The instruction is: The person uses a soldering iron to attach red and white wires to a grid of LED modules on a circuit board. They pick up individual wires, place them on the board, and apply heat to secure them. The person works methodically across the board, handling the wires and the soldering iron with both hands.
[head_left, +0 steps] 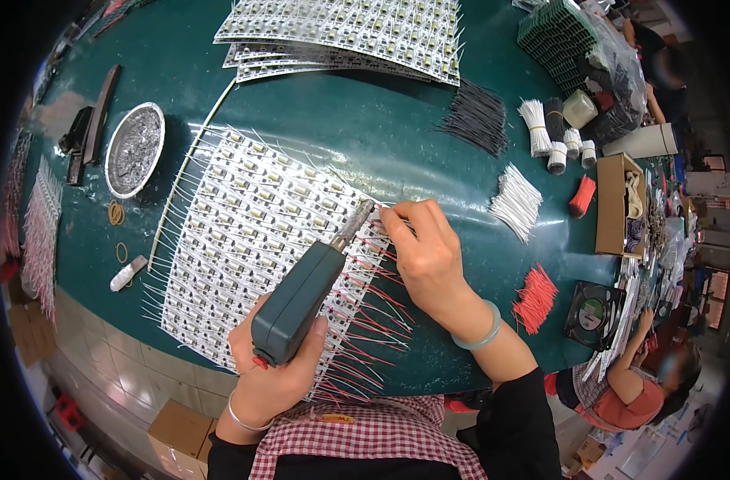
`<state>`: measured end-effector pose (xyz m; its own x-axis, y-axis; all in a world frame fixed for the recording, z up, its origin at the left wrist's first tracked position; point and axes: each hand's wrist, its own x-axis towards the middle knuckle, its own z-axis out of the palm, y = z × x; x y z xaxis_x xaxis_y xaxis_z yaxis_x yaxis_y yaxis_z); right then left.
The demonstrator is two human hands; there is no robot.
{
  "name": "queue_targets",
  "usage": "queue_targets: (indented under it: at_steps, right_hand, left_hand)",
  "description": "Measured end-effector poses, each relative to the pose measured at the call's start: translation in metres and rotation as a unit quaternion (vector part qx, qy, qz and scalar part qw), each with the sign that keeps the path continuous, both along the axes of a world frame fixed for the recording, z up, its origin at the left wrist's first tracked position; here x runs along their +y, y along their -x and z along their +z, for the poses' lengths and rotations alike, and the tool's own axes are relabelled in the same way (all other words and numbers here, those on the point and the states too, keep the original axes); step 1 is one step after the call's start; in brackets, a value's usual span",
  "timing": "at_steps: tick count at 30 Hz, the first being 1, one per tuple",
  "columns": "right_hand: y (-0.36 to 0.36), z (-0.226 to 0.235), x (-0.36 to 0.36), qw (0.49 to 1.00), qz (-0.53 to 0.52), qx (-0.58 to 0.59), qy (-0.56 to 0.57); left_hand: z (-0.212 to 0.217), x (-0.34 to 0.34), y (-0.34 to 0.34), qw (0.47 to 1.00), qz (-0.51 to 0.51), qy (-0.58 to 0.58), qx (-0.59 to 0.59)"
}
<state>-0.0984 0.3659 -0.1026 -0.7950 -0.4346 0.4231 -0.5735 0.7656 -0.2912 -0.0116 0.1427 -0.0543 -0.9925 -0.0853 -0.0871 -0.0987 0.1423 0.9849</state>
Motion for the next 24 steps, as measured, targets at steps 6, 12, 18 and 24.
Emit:
queue_targets:
  at_steps: [6, 12, 18, 24]
  right_hand:
    - [0.0006, 0.0, -0.0009, 1.0, 0.001, 0.005, -0.004]
    - [-0.001, 0.0024, -0.0047, 1.0, -0.018, -0.009, 0.016]
    - [0.0008, 0.0011, -0.0018, 1.0, 0.003, 0.009, -0.007]
    - [0.0003, 0.0011, -0.0022, 1.0, -0.002, 0.007, -0.01]
  left_hand:
    - [-0.0039, -0.0006, -0.0013, 1.0, -0.005, 0.02, 0.009]
    - [-0.002, -0.0008, 0.0001, 0.999, -0.02, 0.049, 0.008]
    - [0.0024, -0.002, 0.0014, 0.998, -0.028, 0.055, -0.017]
    - [0.0039, -0.0057, -0.0001, 0.993, -0.036, 0.096, 0.052]
